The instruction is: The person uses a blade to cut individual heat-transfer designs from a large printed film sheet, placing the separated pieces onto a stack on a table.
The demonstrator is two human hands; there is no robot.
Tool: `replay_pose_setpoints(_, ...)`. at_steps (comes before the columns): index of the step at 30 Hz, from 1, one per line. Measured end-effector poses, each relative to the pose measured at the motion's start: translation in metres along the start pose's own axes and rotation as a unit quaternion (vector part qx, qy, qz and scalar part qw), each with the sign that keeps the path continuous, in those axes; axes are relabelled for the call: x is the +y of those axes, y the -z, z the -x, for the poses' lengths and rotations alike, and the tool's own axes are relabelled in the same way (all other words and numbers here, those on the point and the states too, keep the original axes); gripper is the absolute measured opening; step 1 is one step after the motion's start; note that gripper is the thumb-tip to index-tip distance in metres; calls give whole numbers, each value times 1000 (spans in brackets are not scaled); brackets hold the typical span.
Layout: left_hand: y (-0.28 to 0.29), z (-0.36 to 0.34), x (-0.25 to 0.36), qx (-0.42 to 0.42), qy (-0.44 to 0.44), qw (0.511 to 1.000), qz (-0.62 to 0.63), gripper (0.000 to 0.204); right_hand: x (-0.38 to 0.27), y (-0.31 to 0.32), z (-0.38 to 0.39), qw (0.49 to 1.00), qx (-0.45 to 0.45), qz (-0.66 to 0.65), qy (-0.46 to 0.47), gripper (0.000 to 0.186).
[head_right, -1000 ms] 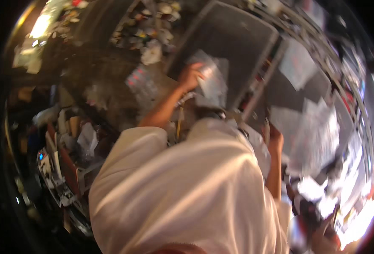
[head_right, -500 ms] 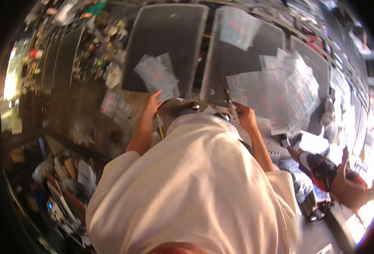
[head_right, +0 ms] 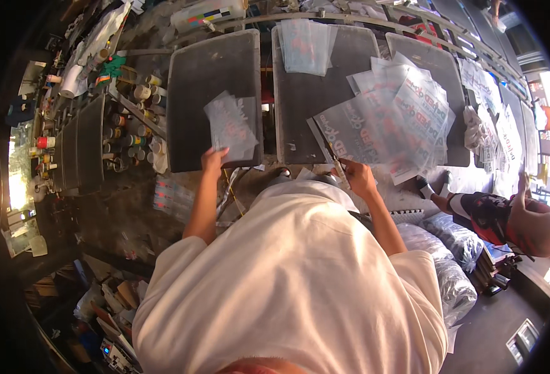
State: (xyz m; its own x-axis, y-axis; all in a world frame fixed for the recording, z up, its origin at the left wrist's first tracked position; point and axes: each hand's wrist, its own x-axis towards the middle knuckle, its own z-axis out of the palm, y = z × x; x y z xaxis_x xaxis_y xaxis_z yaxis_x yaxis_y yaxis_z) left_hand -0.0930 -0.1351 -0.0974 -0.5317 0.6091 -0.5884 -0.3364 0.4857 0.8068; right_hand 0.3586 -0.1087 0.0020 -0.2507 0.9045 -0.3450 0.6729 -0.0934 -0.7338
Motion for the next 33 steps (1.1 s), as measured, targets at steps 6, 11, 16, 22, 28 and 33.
replay_pose_setpoints(6, -60, -70, 67, 27, -156, 981, -108, 24, 3, -12, 12, 999, 40, 6, -12, 37)
replay_pose_setpoints(11, -86, -160, 117, 68, -187, 956, -216, 31, -8, -19, 34, 998, 62, 4, -34, 36)
replay_pose_setpoints(16, -51, -239, 155, 160, -232, 911, -299, 51, -13, -22, 72, 996, 89, 5, -22, 34)
replay_pose_setpoints(22, -106, -170, 145, 274, -338, 782, -447, 57, 47, -37, 135, 919, 155, -304, -197, 39)
replay_pose_setpoints(28, -183, 77, 13, -353, -115, 881, -292, 33, 62, -2, 148, 940, 172, -183, -230, 40)
replay_pose_setpoints(33, -229, 151, -101, -350, 217, 874, -256, 33, 116, 28, 160, 923, 185, -288, -174, 44)
